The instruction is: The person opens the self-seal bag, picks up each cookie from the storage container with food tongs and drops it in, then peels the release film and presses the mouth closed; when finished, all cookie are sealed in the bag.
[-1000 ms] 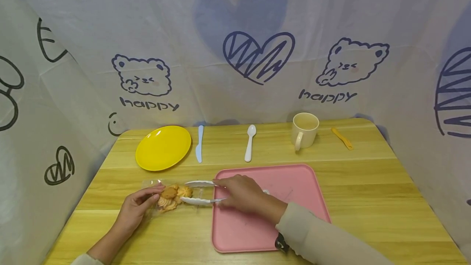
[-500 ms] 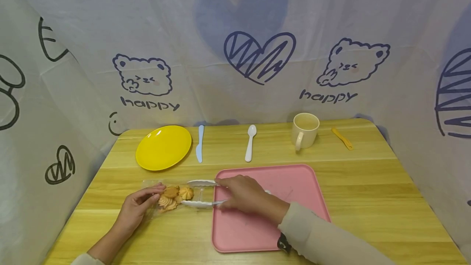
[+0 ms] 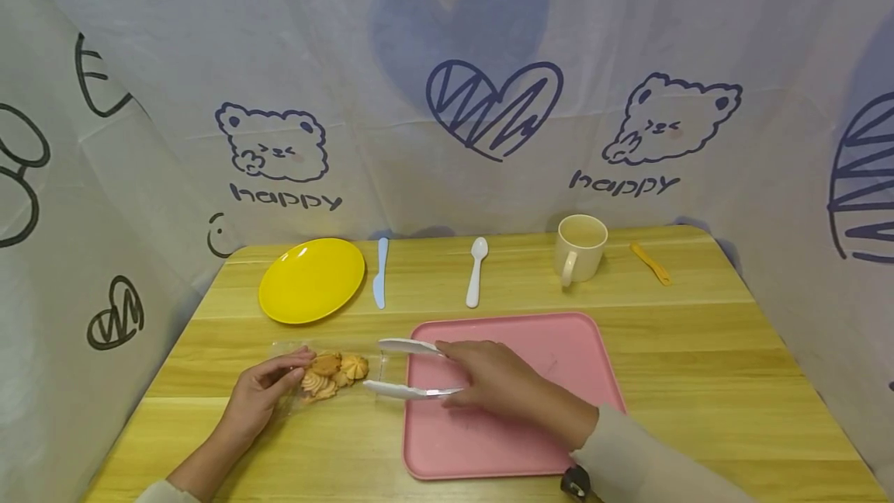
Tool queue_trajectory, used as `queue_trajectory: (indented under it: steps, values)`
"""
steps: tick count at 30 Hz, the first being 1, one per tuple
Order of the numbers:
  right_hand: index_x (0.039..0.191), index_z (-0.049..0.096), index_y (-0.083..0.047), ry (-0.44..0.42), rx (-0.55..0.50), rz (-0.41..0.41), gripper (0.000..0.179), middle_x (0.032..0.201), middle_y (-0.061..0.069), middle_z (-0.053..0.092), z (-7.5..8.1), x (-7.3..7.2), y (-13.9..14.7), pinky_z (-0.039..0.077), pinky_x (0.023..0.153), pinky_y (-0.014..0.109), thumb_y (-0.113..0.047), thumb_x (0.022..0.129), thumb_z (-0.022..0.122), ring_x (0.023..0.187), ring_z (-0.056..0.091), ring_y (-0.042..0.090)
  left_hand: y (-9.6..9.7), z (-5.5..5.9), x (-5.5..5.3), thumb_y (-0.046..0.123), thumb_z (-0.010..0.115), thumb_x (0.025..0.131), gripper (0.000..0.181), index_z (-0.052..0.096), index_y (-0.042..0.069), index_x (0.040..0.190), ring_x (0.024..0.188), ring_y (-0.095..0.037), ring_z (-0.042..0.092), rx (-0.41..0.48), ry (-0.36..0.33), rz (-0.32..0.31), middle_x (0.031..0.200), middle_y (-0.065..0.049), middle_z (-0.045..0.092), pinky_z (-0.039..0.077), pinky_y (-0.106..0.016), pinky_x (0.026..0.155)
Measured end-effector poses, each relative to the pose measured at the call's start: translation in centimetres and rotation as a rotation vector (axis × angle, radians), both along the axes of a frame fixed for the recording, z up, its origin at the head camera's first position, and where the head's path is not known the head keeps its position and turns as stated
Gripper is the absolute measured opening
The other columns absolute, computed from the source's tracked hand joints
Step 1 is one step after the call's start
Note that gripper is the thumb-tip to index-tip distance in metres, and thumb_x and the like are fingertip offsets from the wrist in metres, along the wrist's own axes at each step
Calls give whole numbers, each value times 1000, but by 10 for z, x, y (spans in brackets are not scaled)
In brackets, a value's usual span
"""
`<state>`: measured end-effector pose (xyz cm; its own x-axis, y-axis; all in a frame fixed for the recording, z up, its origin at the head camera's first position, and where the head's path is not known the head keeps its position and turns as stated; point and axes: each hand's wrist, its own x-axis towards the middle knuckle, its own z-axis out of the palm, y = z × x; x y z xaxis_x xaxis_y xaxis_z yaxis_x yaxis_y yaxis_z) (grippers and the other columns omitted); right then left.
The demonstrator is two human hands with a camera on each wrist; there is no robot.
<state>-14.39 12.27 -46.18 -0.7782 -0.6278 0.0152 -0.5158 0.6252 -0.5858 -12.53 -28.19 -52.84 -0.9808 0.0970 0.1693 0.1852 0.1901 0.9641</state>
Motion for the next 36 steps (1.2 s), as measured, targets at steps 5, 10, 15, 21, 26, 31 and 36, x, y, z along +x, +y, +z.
queue_trajectory:
  steps: [5,10,15,21,26,31,36]
  values:
    - [150,54,-10,25,-4,-60,78,117,-1,68,1,16,27,52,79,28,-39,85,86,89,58,11,0,1,0,4,66,100,24,70,-11,119,134,-3,54,3,-6,1,124,-9,74,45,-12,107]
    - [150,52,-9,95,-30,-125,80,103,-5,59,0,30,58,47,70,21,-39,85,86,79,52,6,1,2,0,4,66,100,25,69,-11,120,134,-3,54,-3,-3,3,125,-10,73,46,-12,107]
    - [151,50,-8,162,-46,-227,87,103,-7,54,-3,44,90,42,65,19,-43,81,89,79,48,4,1,1,0,4,66,100,24,70,-11,119,134,-3,55,-7,-2,8,125,-11,73,45,-12,107]
    - [153,46,-10,144,-5,-403,98,102,-3,54,-4,61,123,39,64,23,-53,76,89,82,46,8,1,1,0,4,66,100,24,70,-11,118,134,-4,55,0,-5,2,126,-11,73,45,-12,108]
    - [159,34,-3,5,33,-552,112,116,9,56,-8,70,149,47,71,26,-60,77,86,92,53,19,1,1,0,4,66,100,24,69,-11,119,134,-4,55,5,-4,-2,126,-11,73,46,-13,107]
    - [158,28,5,-74,3,-658,111,117,13,56,-16,76,174,59,75,32,-56,83,82,94,64,22,1,1,0,4,66,100,24,69,-11,119,134,-4,55,1,-3,0,125,-10,73,45,-12,108]
    - [160,15,8,-119,2,-710,116,140,30,48,-22,79,196,53,95,66,-56,87,79,115,62,50,1,1,0,5,66,100,24,70,-11,119,134,-3,55,2,-8,3,125,-10,73,44,-12,108]
